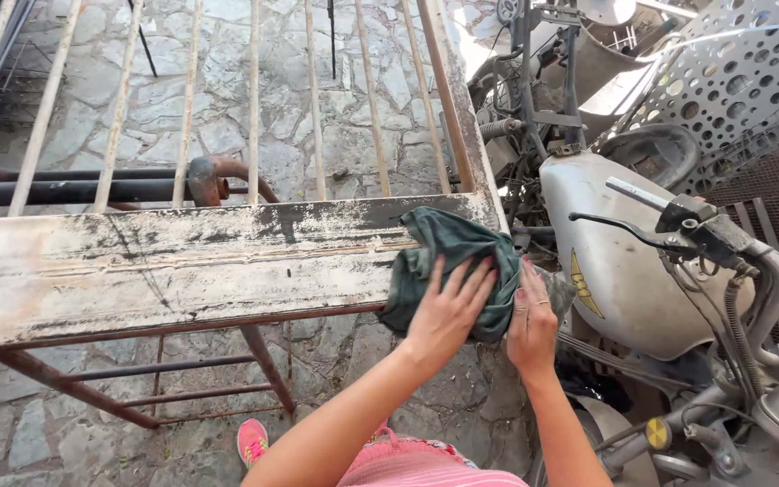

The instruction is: Sanding a wooden frame with sandpaper and wiping away dust with a cloth.

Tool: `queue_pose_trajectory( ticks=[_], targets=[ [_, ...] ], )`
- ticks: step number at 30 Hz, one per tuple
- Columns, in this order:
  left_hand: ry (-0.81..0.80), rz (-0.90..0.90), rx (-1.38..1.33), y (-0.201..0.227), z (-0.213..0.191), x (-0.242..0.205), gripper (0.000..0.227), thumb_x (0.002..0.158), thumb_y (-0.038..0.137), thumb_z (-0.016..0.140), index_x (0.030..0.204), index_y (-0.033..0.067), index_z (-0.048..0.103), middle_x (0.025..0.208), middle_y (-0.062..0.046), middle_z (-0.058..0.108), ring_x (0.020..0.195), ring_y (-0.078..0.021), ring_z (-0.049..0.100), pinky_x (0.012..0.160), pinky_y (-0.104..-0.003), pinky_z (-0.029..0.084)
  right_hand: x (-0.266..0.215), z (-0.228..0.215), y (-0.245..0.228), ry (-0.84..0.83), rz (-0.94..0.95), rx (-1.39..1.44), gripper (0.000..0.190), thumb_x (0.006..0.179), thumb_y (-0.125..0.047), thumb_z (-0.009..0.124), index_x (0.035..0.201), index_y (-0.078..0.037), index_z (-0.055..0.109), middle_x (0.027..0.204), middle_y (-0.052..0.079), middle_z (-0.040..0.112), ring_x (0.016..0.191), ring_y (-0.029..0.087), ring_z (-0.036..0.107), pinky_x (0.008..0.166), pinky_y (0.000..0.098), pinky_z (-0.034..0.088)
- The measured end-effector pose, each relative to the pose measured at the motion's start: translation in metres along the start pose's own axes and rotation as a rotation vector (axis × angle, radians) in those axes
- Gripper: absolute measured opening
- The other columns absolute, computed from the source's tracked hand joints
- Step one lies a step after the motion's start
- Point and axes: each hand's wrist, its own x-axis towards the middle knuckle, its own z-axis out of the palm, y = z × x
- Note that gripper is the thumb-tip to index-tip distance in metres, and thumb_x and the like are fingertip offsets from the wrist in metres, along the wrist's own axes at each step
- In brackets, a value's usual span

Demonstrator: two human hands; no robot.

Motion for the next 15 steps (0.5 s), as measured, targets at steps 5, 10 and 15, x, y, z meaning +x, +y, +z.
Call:
queue_pose_trajectory(
  ticks=[5,10,15],
  targets=[
    [-0.216,-0.166,0.146,-0.061,-0.066,-0.082,0.074,0.085,0.008,0.057,0.157,0.0201,0.042,0.159,-0.005,0.046,0.144,-0.0292,0.043,0.119,-0.061,0.025,-0.002,-0.001,0.003,-0.052,0.01,-0.052,0.046,0.111,-0.023,0.033,0.144,0.0,0.054,0.146,0.02,0.054,0.14,0.034,0.045,0.122,0.0421,0.028],
    [-0.417,-0.403,0.386,-0.16,-0.138,-0.188,0.099,0.07,0.006,0.055,0.164,0.0227,0.027,0.169,0.0,0.032,0.15,-0.0254,0.036,0.128,-0.058,0.02,-0.012,0.001,-0.009,-0.11,-0.047,-0.198,0.048,0.111,-0.024,0.03,0.146,0.004,0.045,0.153,0.021,0.047,0.146,0.032,0.041,0.127,0.043,0.026],
    [-0.376,-0.585,0.29,-0.209,-0.18,-0.223,0.12,0.06,0.028,0.07,0.167,0.0226,0.016,0.175,0.001,0.016,0.158,-0.0242,0.017,0.123,-0.065,0.013,-0.026,0.026,-0.062,-0.131,-0.195,-0.329,0.043,0.098,-0.005,0.054,0.139,0.008,0.052,0.141,0.026,0.058,0.134,0.036,0.055,0.12,0.0466,0.041]
  ],
)
